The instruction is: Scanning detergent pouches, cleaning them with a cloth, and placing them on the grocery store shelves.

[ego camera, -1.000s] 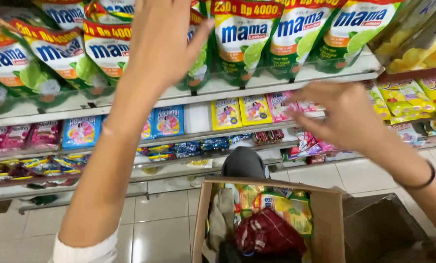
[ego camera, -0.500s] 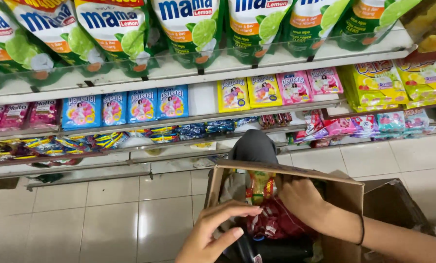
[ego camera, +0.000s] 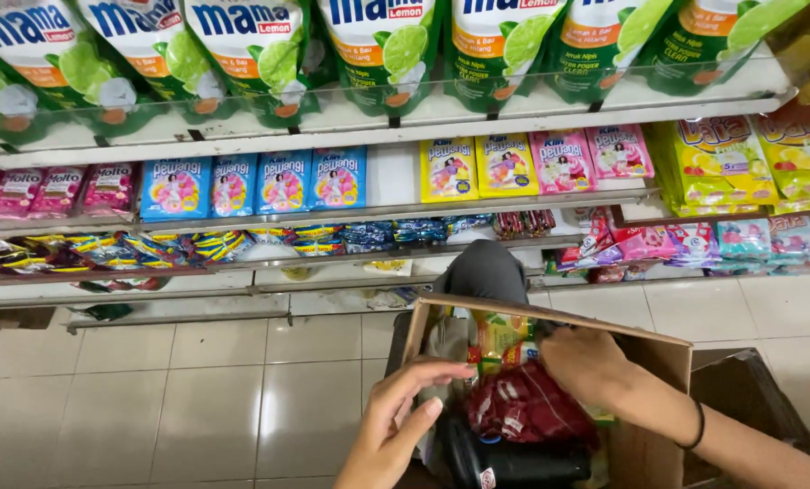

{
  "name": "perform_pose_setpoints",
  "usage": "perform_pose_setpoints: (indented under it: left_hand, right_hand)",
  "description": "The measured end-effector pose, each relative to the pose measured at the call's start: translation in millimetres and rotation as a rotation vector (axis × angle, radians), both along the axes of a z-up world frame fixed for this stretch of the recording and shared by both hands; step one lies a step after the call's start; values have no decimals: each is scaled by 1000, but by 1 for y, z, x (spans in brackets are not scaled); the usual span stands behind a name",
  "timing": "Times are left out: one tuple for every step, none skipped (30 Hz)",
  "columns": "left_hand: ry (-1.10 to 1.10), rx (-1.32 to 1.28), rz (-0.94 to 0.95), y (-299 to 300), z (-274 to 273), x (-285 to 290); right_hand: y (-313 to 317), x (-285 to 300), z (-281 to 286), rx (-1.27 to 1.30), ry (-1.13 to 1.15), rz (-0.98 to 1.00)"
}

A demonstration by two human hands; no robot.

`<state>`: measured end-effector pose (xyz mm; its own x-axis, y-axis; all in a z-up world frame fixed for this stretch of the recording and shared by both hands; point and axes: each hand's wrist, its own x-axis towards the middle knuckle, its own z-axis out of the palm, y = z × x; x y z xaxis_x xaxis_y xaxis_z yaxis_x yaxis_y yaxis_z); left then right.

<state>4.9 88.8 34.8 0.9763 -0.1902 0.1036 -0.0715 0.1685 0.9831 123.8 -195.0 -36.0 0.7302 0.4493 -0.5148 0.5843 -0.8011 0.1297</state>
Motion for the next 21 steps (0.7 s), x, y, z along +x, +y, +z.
perform_pose_setpoints:
  left_hand:
    - [-11,-7,-11,-1,0,0]
    - [-24,-14,-20,-2,0,1]
    - [-29,-11,-17,-3,0,2]
    - [-1,14,-14,-4,1,0]
    - [27,39,-11,-6,1,-1]
    - [23,39,-12,-9,-2,0]
    - [8,22,-4,-11,-6,2]
    - [-7,5,7,-14,-9,3]
    - [-9,6,9,-17,-9,4]
    - [15,-34,33,-21,-9,4]
    - [39,-73,57,-25,-9,4]
    - [40,-72,58,-26,-11,4]
    - [-15,-89,59,-27,-14,3]
    - [-70,-107,60,-29,-16,3]
    - [-69,-107,60,-29,-13,4]
    - [-37,-159,-27,-29,-11,4]
    - [-3,-210,-114,-30,-8,4]
    - [-1,-209,-114,-31,-27,-1]
    - [-169,-129,-93,-31,-47,-6]
    - [-338,-47,-71,-31,-66,-10]
    - [-337,-45,-74,-30,-104,-23]
  right_hand:
    - [-1,2,1,-19,73,28]
    - [-2,7,3,-38,143,59]
    - [1,5,12,-35,139,61]
    - [2,0,20,-6,102,81]
    - [4,-5,28,23,66,102]
    - [7,-6,53,23,62,101]
    - [11,-7,78,210,125,83]
    - [16,-9,103,397,190,67]
    - [12,-12,115,398,188,69]
    - [8,-15,127,556,142,97]
    - [5,-18,139,713,94,124]
    - [3,-21,143,714,95,124]
    - [1,-23,148,863,35,136]
    - [-2,-26,153,1009,-28,145]
    - [-2,-30,145,1009,-27,144]
    - [-3,-34,138,1095,2,37]
    - [-3,-39,130,1178,31,-72]
    - [1,-38,118,1180,32,-74]
    - [5,-37,106,1242,95,-151]
    - [10,-37,94,1302,156,-231]
    - [23,-34,99,1304,156,-234]
